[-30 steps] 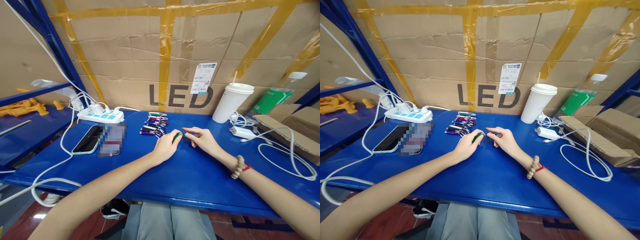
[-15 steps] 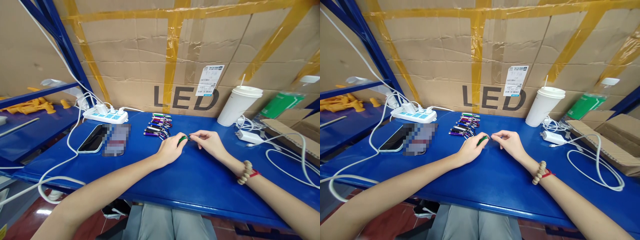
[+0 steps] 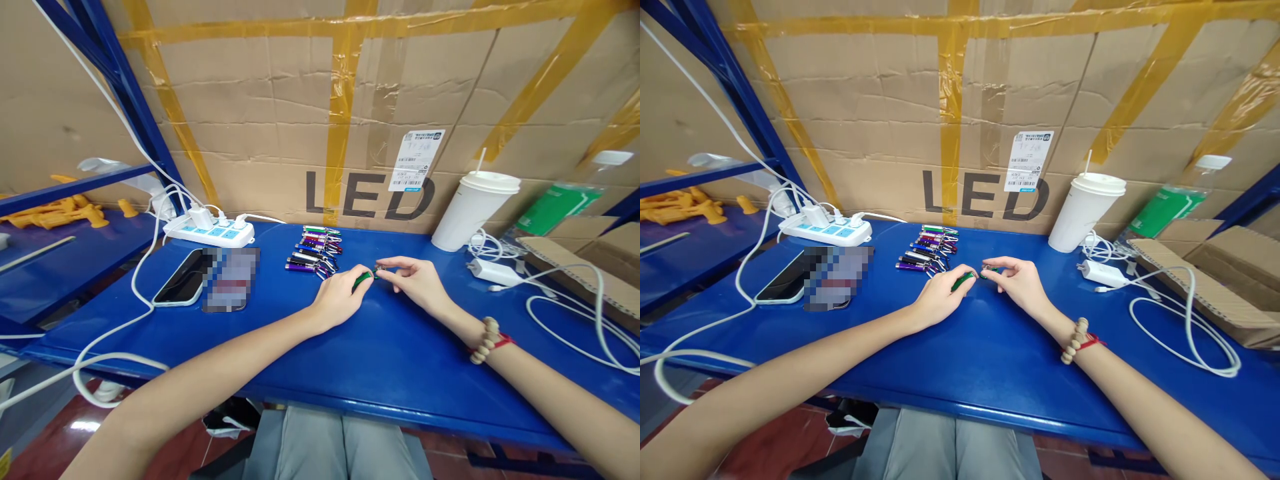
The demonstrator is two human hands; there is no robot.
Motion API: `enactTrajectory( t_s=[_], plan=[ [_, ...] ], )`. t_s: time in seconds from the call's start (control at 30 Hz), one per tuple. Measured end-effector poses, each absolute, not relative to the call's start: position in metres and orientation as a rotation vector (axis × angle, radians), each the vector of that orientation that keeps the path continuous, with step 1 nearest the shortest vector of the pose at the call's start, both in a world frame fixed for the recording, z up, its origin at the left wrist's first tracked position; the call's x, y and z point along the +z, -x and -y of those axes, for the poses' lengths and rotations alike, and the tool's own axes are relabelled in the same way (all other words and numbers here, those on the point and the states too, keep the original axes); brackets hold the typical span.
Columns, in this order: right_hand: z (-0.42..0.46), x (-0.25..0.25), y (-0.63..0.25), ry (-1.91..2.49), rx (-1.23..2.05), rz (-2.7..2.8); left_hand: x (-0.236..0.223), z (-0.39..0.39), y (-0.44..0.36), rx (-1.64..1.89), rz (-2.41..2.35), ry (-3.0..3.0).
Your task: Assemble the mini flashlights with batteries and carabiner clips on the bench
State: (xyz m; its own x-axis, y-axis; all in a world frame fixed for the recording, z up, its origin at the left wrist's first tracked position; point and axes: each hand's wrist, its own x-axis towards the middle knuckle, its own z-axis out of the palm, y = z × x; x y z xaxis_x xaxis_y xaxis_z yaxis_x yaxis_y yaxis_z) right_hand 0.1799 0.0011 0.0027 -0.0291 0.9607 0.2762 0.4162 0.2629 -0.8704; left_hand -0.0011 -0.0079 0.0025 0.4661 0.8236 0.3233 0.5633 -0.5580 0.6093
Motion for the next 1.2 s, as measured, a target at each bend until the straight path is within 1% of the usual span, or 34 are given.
enactTrajectory(
  t_s=[0.77, 1.03, 1.2],
  plan=[
    [-0.0002, 0.0024, -0.1782, 1.227, 0.787, 1.588, -0.0003, 0.0059, 0.0007, 0.803, -1.122, -2.332],
    [0.0038, 0.0077, -0.1747, 1.093, 0.730, 1.670, 0.0039, 0.0078, 0.0010, 0.762, -1.141, -2.332],
    [0.0063, 0.0100, -0.1744, 1.139, 0.784, 1.661, 0.0077, 0.0091, 0.0006, 0.738, -1.168, -2.324]
  ],
)
